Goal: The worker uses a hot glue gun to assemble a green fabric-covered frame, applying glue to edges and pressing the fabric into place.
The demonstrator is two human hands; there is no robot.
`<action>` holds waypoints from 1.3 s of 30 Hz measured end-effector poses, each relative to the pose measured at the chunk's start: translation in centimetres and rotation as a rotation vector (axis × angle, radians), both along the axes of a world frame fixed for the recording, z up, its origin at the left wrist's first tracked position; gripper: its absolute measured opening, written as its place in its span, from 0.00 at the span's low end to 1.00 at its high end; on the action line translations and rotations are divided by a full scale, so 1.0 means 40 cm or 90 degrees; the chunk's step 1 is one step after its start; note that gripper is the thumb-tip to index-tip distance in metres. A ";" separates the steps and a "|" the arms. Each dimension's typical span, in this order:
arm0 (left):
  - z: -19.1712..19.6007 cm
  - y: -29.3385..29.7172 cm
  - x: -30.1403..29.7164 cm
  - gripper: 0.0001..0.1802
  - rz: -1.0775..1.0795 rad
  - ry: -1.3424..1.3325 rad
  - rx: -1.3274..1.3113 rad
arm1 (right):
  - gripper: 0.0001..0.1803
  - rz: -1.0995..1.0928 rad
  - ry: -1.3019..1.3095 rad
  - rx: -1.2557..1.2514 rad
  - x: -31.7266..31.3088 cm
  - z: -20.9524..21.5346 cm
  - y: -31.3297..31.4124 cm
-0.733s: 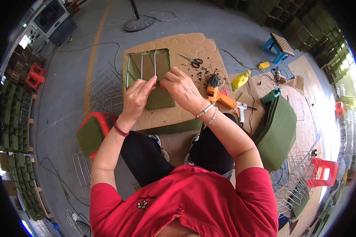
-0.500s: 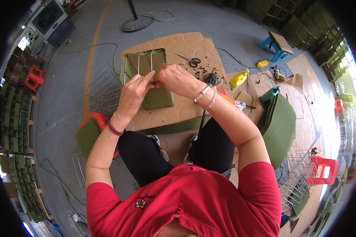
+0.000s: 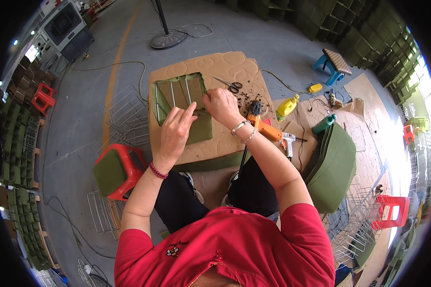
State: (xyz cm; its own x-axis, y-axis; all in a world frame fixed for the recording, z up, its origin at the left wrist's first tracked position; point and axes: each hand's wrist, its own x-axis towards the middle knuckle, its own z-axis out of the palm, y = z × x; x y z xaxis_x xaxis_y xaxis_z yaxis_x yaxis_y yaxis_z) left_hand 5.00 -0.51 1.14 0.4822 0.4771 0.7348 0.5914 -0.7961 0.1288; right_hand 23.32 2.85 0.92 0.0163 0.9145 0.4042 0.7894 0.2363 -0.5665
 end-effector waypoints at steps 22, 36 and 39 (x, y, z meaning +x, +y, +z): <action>0.034 0.238 -0.221 0.29 0.141 -0.256 -0.253 | 0.12 0.074 -0.074 0.036 0.005 0.012 0.076; 0.032 0.229 -0.091 0.19 0.068 0.002 -0.401 | 0.17 0.371 -0.105 0.183 -0.036 -0.020 0.145; -0.017 0.206 -0.091 0.17 0.007 0.097 -0.140 | 0.18 0.364 -0.210 0.225 -0.012 -0.050 0.132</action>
